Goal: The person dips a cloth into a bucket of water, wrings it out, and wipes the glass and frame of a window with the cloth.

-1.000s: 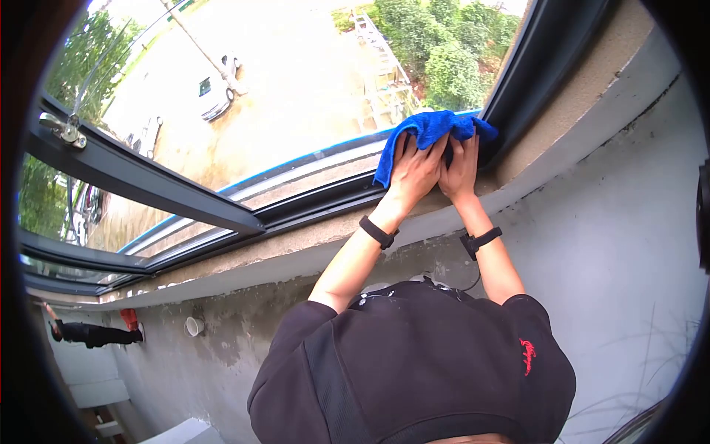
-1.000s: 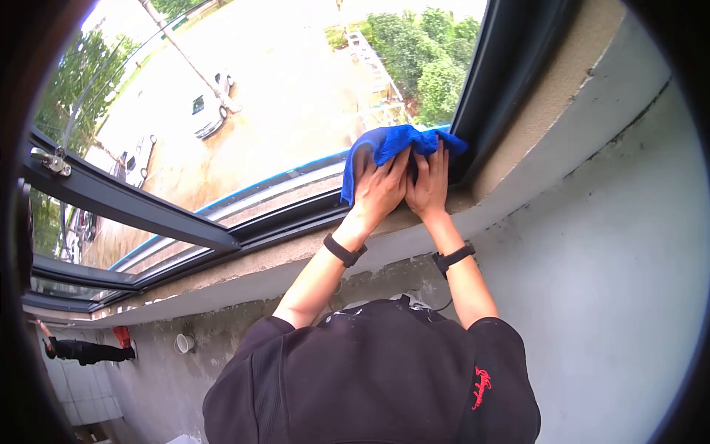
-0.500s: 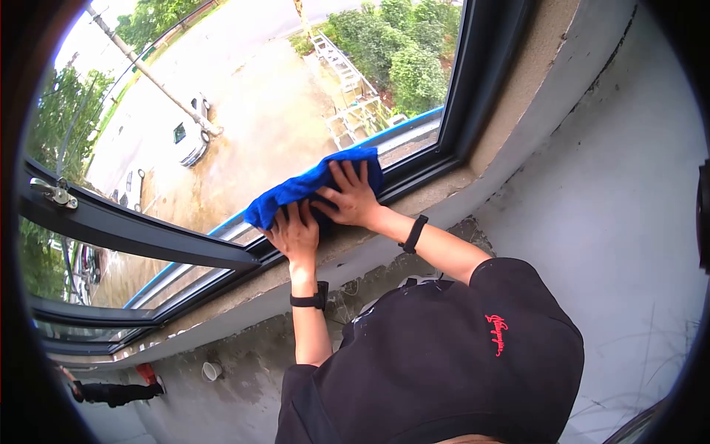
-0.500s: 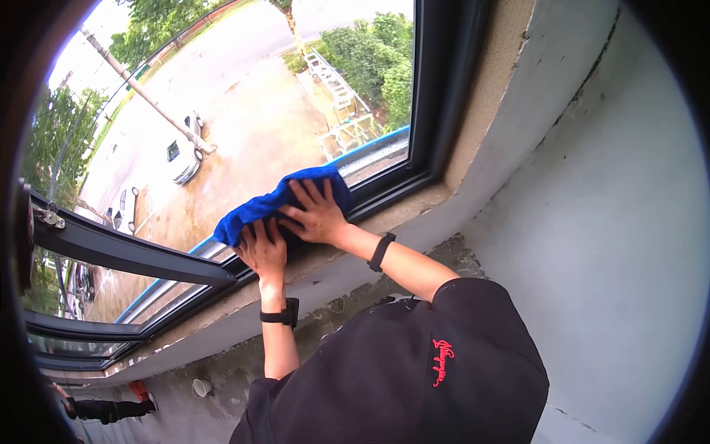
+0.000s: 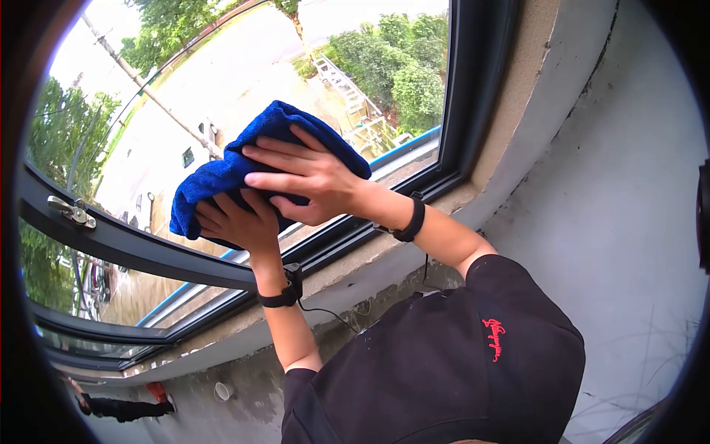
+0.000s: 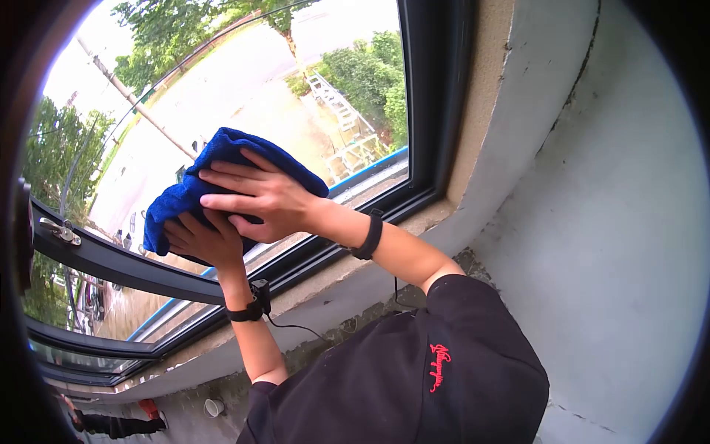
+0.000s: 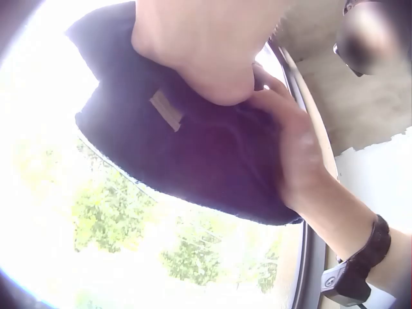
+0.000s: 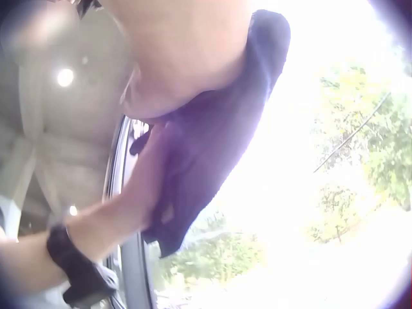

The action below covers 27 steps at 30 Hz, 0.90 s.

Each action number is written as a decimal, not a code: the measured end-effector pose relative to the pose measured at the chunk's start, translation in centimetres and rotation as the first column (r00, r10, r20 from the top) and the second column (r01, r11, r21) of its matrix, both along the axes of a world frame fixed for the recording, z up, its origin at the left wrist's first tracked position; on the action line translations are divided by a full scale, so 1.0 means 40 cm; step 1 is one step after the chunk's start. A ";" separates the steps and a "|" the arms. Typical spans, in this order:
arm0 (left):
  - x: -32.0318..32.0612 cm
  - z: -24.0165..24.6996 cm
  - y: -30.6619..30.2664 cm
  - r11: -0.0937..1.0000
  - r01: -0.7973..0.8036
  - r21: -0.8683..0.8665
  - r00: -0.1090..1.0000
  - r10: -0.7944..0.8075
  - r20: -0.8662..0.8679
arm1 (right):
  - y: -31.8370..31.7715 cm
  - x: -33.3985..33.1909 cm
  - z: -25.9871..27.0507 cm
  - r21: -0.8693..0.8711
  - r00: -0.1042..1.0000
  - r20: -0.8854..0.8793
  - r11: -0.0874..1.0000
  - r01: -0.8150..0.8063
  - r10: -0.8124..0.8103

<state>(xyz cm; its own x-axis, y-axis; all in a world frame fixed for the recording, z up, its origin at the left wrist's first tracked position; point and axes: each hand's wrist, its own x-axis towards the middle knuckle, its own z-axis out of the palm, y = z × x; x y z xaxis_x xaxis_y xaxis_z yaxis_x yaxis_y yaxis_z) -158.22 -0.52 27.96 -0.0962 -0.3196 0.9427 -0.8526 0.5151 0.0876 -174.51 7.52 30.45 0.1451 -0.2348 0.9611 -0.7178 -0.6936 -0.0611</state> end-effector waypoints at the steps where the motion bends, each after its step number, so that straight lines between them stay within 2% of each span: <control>1: -0.008 0.000 -0.002 1.000 0.007 -0.005 1.000 -0.007 -0.003 | 0.012 -0.038 0.008 -0.051 0.986 0.105 0.990 -0.128 0.133; 2: -0.011 -0.004 -0.005 0.998 -0.001 -0.055 1.000 0.000 -0.015 | 0.023 -0.086 0.004 -0.191 0.981 0.165 0.979 -0.069 0.102; 3: -0.011 -0.008 -0.012 0.994 -0.011 -0.107 1.000 0.008 -0.025 | 0.041 -0.148 -0.009 -0.289 0.977 0.213 0.954 0.075 -0.013; 4: -0.011 -0.016 -0.022 0.994 -0.014 -0.112 0.999 0.010 -0.031 | 0.060 -0.222 -0.023 -0.354 0.935 0.295 0.886 0.300 -0.198; 5: -0.008 -0.021 -0.026 0.993 -0.020 -0.114 0.999 0.016 -0.035 | 0.078 -0.301 -0.047 -0.351 0.885 0.349 0.833 0.428 -0.308; 6: -0.006 -0.027 -0.027 0.994 -0.025 -0.109 0.999 0.022 -0.023 | 0.100 -0.354 -0.059 -0.244 0.768 0.380 0.745 0.621 -0.515; 7: -0.004 -0.035 -0.028 0.994 -0.030 -0.102 1.000 0.029 -0.010 | 0.116 -0.391 -0.070 -0.132 0.608 0.384 0.611 0.781 -0.695; 8: 0.003 -0.047 -0.035 0.994 -0.039 -0.101 0.999 0.038 -0.016 | 0.119 -0.412 -0.091 -0.136 0.617 0.379 0.618 0.775 -0.690; 10: 0.024 -0.069 -0.059 0.990 -0.001 -0.138 0.999 0.007 0.041 | 0.107 -0.437 -0.133 -0.177 0.620 0.127 0.597 0.782 -0.774; 13: 0.035 -0.087 -0.069 0.993 0.018 -0.115 0.999 -0.013 0.046 | 0.072 -0.443 -0.144 -0.225 0.663 0.151 0.628 0.745 -0.733; 15: 0.038 -0.094 -0.076 0.991 0.027 -0.130 0.999 -0.021 0.043 | 0.073 -0.441 -0.150 -0.213 0.622 0.165 0.588 0.780 -0.765; 17: 0.050 -0.106 -0.076 0.991 0.028 -0.128 0.999 -0.022 0.044 | 0.091 -0.436 -0.159 -0.193 0.448 0.185 0.414 0.889 -0.875; 20: 0.070 -0.100 -0.079 0.987 0.050 -0.151 0.998 -0.043 0.044 | 0.069 -0.447 -0.178 -0.096 0.569 0.416 0.588 0.803 -0.709; 24: 0.107 -0.111 -0.094 0.985 0.002 -0.170 0.999 0.006 0.042 | 0.067 -0.424 -0.171 -0.084 0.596 0.378 0.614 0.784 -0.709; 27: 0.120 -0.114 -0.103 0.982 0.036 -0.185 0.999 -0.032 0.026 | 0.079 -0.417 -0.174 -0.077 0.630 0.340 0.647 0.758 -0.698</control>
<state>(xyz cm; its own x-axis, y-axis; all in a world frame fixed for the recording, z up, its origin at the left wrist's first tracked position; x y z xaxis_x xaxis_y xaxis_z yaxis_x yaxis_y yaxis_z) -153.42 -4.65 23.40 -0.1261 -0.1359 0.9827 -0.8351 0.5492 -0.0313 -191.18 10.68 23.49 -0.2465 0.0407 0.9683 -0.9682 0.0332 -0.2479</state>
